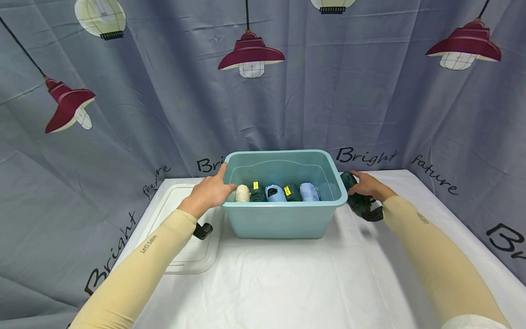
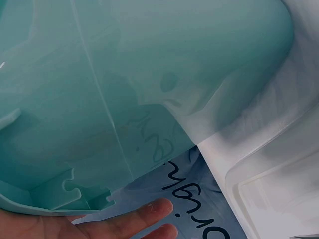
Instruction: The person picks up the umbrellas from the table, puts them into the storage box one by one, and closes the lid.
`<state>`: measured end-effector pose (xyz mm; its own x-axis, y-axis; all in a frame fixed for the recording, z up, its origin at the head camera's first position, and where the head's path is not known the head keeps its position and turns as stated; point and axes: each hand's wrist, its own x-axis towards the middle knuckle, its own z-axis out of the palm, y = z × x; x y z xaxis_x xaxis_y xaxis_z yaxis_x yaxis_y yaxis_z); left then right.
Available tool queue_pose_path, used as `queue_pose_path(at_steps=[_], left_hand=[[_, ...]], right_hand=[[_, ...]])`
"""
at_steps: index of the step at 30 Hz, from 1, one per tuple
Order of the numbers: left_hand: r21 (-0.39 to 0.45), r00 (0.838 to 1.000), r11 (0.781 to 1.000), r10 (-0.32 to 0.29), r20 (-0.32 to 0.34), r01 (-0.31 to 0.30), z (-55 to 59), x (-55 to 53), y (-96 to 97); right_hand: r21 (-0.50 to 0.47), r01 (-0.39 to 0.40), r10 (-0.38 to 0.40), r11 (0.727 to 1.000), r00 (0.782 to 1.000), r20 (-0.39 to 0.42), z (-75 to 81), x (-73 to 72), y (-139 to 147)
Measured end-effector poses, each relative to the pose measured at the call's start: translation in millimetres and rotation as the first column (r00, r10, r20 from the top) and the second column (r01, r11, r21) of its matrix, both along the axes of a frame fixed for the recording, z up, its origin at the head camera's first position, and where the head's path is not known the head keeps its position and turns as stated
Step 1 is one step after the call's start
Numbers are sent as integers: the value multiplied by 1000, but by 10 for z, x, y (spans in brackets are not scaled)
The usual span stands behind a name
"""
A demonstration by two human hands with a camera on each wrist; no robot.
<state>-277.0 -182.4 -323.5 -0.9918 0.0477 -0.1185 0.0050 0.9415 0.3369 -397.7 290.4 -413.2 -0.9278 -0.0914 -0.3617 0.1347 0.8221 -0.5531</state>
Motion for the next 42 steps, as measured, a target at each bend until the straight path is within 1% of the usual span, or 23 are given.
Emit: queue_pose_path(at_steps=[9,13,18,25,29,37,42], left_hand=[[-8,1000,1000,-1,0,1,0,-8,15],[-10,1000,1000,-1,-2,1,-5,-9,9],[-5,1000,1000,-10,-9,10,-25,-13,3],[3,1000,1000,-13,9,13,-21,9,-3],[5,1000,1000,-7,10,7,-5,14,-12],[7,1000,1000,-6,11,6,-4,11,-21],[-2,1000,1000,-11,9,11,-5,6,-5]], right_hand=[[-40,0,0,999,1000,17,45,41,94],[-63,-1,2,998,1000,9,97,69,109],[-79,20,-22,997,1000,-22,193,119,100],[-146,7,-21,989,995,-99,417,181,41],[-152,-9,-11,988,992,-129,560,196,-4],[-136,-44,24,990,989,-145,814,266,-91],[-130,-64,44,989,988,-150,922,325,-104]])
